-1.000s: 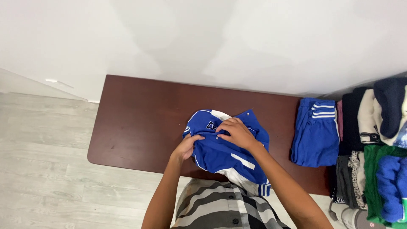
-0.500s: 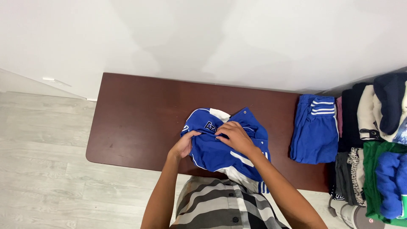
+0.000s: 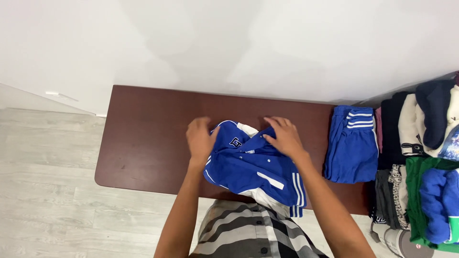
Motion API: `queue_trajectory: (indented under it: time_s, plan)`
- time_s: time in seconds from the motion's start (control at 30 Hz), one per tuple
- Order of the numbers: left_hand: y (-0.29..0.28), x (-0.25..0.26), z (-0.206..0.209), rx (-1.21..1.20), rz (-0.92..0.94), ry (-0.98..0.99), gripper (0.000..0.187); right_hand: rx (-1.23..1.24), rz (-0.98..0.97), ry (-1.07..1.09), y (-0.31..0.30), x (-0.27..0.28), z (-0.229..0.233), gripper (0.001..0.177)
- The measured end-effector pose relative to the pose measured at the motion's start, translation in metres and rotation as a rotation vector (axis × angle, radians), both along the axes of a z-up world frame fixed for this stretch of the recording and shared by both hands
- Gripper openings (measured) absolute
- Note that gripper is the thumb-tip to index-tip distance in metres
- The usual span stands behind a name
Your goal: Folding a pair of blue pants and a blue and white varsity jacket on a table.
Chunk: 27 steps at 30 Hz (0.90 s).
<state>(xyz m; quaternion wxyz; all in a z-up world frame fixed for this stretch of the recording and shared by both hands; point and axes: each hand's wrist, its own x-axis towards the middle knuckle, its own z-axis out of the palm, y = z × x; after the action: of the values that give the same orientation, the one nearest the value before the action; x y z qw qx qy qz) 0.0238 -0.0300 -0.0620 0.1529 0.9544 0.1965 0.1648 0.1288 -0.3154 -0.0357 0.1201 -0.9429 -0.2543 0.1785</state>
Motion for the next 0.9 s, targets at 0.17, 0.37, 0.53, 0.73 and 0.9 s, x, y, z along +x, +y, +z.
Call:
queue_trajectory:
  time_s: [0.17, 0.37, 0.53, 0.73, 0.9]
  plan:
    - [-0.038, 0.077, -0.022, -0.103, -0.487, 0.262, 0.048, -0.063, -0.023, 0.180, -0.017, 0.010, 0.013, 0.070]
    - [-0.054, 0.102, -0.024, -0.133, -0.591, 0.598, 0.020, 0.030, -0.147, 0.330, -0.049, -0.003, -0.011, 0.072]
    - [-0.032, 0.096, 0.020, -0.368, -0.391, 0.375, 0.017, 0.137, -0.217, 0.173, -0.075, -0.024, -0.025, 0.016]
    - [-0.016, 0.076, 0.051, -0.508, -0.108, -0.037, 0.013, 0.191, -0.436, 0.083, -0.094, -0.054, -0.010, 0.016]
    - [-0.020, 0.073, 0.071, -0.537, -0.326, -0.165, 0.013, 0.233, -0.598, 0.325, -0.091, -0.061, -0.039, 0.044]
